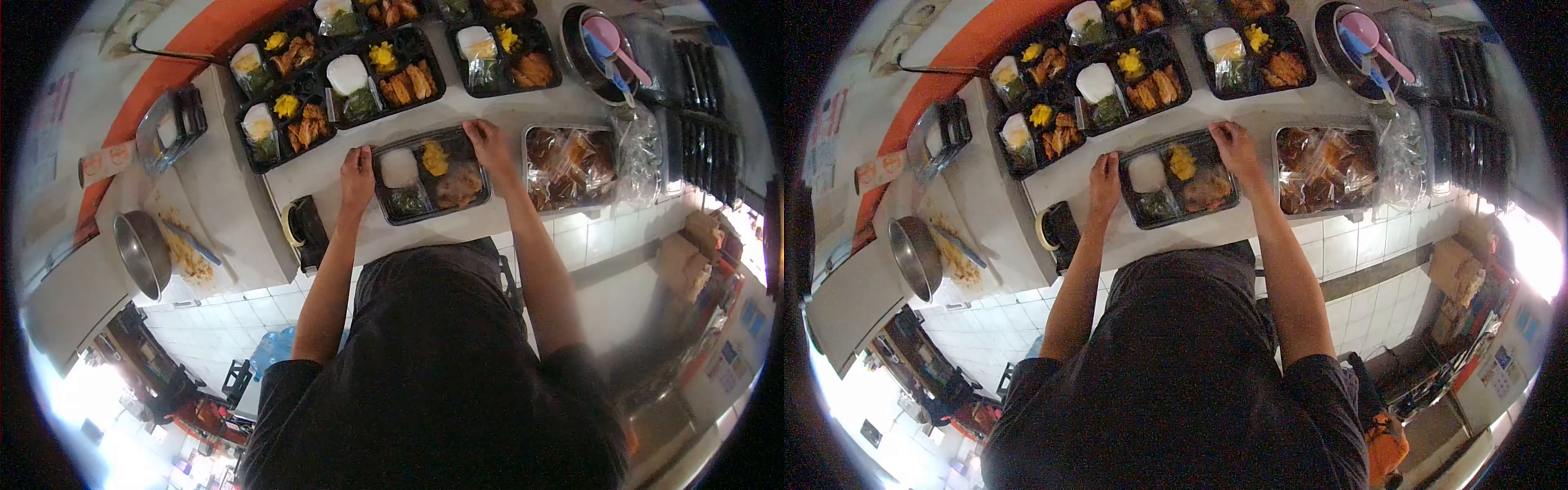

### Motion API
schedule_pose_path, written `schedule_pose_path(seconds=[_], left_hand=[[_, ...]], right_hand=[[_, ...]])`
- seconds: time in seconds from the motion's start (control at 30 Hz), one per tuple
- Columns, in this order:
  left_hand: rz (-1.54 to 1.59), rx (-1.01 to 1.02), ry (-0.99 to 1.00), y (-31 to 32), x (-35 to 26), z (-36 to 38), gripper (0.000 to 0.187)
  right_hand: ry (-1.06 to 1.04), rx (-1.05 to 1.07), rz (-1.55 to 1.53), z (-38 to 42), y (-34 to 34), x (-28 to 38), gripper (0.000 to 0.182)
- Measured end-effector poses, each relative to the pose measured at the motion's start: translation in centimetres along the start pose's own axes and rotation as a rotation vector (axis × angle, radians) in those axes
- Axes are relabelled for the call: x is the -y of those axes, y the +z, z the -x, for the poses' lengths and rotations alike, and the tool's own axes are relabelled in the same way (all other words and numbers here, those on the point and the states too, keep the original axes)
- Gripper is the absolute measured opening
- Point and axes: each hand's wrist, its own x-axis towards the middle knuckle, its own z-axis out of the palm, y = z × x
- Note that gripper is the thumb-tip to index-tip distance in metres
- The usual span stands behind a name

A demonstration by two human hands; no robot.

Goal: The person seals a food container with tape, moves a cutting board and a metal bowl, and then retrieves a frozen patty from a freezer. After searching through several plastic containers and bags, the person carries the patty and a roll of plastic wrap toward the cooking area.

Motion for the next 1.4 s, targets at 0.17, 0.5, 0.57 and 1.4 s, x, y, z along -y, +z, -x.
schedule_pose_path(seconds=[0.17, 0.5, 0.57, 1.4], left_hand=[[-0.212, 0.025, 0.018, 0.6, -1.4, -0.3, 0.038], [-0.141, 0.027, 0.254, -0.5, -2.2, 6.3, 0.059], [-0.119, 0.095, 0.179, -0.7, -1.8, 8.4, 0.067], [0.162, 0.251, 0.022, -0.4, 1.6, 11.2, 0.082]], right_hand=[[-0.236, -0.106, 0.003, -0.5, 0.5, -0.6, 0.027], [-0.342, -0.047, 0.260, 5.6, -1.2, 1.0, 0.041], [-0.207, 0.031, 0.205, 7.3, -1.8, 0.6, 0.055], [-0.059, -0.034, -0.201, 14.0, -1.0, -4.9, 0.043]])
